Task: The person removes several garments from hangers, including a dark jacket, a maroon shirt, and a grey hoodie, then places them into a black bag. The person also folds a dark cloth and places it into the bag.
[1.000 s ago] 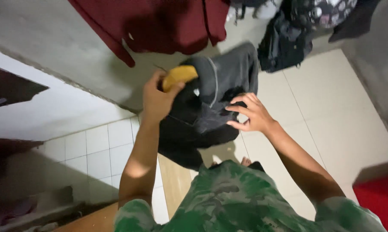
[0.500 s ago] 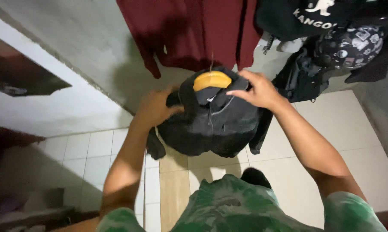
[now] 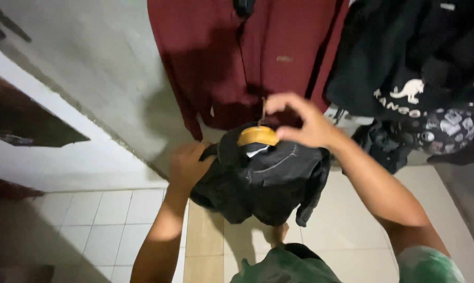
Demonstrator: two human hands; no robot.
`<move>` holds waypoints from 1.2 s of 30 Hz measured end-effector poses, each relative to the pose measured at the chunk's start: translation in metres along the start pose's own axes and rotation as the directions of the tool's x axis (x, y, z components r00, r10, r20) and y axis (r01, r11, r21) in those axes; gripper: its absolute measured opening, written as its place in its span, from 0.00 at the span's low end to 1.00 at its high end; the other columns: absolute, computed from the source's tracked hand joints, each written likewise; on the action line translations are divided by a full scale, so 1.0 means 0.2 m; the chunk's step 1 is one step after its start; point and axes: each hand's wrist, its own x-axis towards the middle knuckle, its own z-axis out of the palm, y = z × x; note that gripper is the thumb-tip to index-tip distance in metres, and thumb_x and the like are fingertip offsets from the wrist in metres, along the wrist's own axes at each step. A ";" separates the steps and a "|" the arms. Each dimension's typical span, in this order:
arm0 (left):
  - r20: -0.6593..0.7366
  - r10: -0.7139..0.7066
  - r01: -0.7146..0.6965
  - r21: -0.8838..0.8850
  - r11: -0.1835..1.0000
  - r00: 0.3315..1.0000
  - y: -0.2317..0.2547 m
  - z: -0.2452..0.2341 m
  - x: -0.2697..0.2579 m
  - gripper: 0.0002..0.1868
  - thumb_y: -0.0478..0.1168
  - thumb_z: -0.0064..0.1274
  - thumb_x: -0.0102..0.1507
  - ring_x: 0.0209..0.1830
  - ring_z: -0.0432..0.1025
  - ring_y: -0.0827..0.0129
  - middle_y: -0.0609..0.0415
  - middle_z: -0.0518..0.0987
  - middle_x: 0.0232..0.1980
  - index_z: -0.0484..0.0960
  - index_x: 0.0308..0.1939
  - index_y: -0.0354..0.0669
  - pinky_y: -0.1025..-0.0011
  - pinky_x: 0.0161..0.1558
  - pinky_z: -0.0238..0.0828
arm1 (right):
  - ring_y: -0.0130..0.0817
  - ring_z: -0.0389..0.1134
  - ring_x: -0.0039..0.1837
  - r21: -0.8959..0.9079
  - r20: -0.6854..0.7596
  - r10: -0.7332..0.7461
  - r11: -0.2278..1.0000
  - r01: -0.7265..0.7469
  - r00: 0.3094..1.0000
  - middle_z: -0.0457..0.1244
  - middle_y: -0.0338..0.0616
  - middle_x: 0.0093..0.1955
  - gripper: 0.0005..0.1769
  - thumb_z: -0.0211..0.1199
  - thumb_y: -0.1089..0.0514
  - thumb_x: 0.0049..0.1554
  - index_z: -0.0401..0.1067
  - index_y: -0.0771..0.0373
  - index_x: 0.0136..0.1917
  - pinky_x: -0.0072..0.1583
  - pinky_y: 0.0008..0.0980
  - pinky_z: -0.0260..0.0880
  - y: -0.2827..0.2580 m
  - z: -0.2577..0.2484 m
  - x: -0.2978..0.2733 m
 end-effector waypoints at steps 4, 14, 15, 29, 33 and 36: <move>-0.068 -0.006 0.006 0.002 1.000 0.998 -0.04 -0.14 0.28 0.09 0.39 0.60 0.57 0.31 0.78 0.61 0.54 0.85 0.34 0.90 0.40 0.48 0.62 0.34 0.71 | 0.49 0.63 0.65 -0.439 -0.140 -0.261 0.881 0.176 0.955 0.62 0.55 0.63 0.24 0.66 0.51 0.65 0.65 0.69 0.65 0.68 0.44 0.61 0.09 -0.33 0.46; -0.297 0.157 -0.081 0.252 0.964 0.942 -0.32 -0.26 0.97 0.06 0.40 0.68 0.64 0.29 0.72 0.61 0.57 0.78 0.32 0.87 0.44 0.49 0.66 0.32 0.63 | 0.55 0.61 0.55 -0.958 -0.157 -0.431 0.284 -0.032 0.889 0.61 0.57 0.58 0.35 0.73 0.47 0.64 0.63 0.66 0.74 0.55 0.45 0.56 0.39 -0.61 1.07; -0.300 0.158 -0.090 0.228 0.969 0.941 -0.35 -0.28 1.04 0.05 0.38 0.66 0.65 0.30 0.73 0.61 0.57 0.79 0.33 0.87 0.44 0.50 0.66 0.35 0.64 | 0.53 0.65 0.56 -0.951 -0.158 -0.426 0.309 -0.021 0.891 0.66 0.54 0.59 0.33 0.70 0.45 0.65 0.65 0.65 0.74 0.56 0.42 0.56 0.40 -0.61 1.08; -0.447 0.214 -0.241 -0.004 0.971 0.868 -0.73 -0.35 1.47 0.08 0.28 0.60 0.55 0.37 0.78 0.60 0.54 0.83 0.37 0.85 0.38 0.41 0.66 0.41 0.70 | 0.45 0.68 0.47 -0.981 -0.099 -0.592 0.194 0.022 0.800 0.67 0.48 0.50 0.22 0.72 0.58 0.65 0.76 0.62 0.71 0.48 0.39 0.64 0.22 -0.74 1.05; -0.405 0.275 -0.352 -0.129 0.927 0.872 -0.81 -0.41 1.32 0.03 0.30 0.62 0.62 0.32 0.78 0.59 0.46 0.83 0.36 0.84 0.36 0.32 0.65 0.38 0.74 | 0.46 0.71 0.49 -0.896 -0.265 -0.343 0.432 -0.099 0.901 0.70 0.49 0.53 0.17 0.66 0.56 0.61 0.74 0.64 0.62 0.52 0.37 0.65 0.21 -0.62 0.64; -0.292 0.164 -0.230 -0.211 0.950 0.942 -0.95 -0.39 1.16 0.05 0.31 0.60 0.57 0.31 0.77 0.65 0.54 0.82 0.33 0.85 0.37 0.42 0.68 0.38 0.71 | 0.38 0.74 0.54 -0.808 -0.405 -0.127 0.513 -0.290 0.905 0.72 0.41 0.56 0.21 0.70 0.55 0.51 0.73 0.58 0.57 0.56 0.33 0.69 0.48 -0.54 0.10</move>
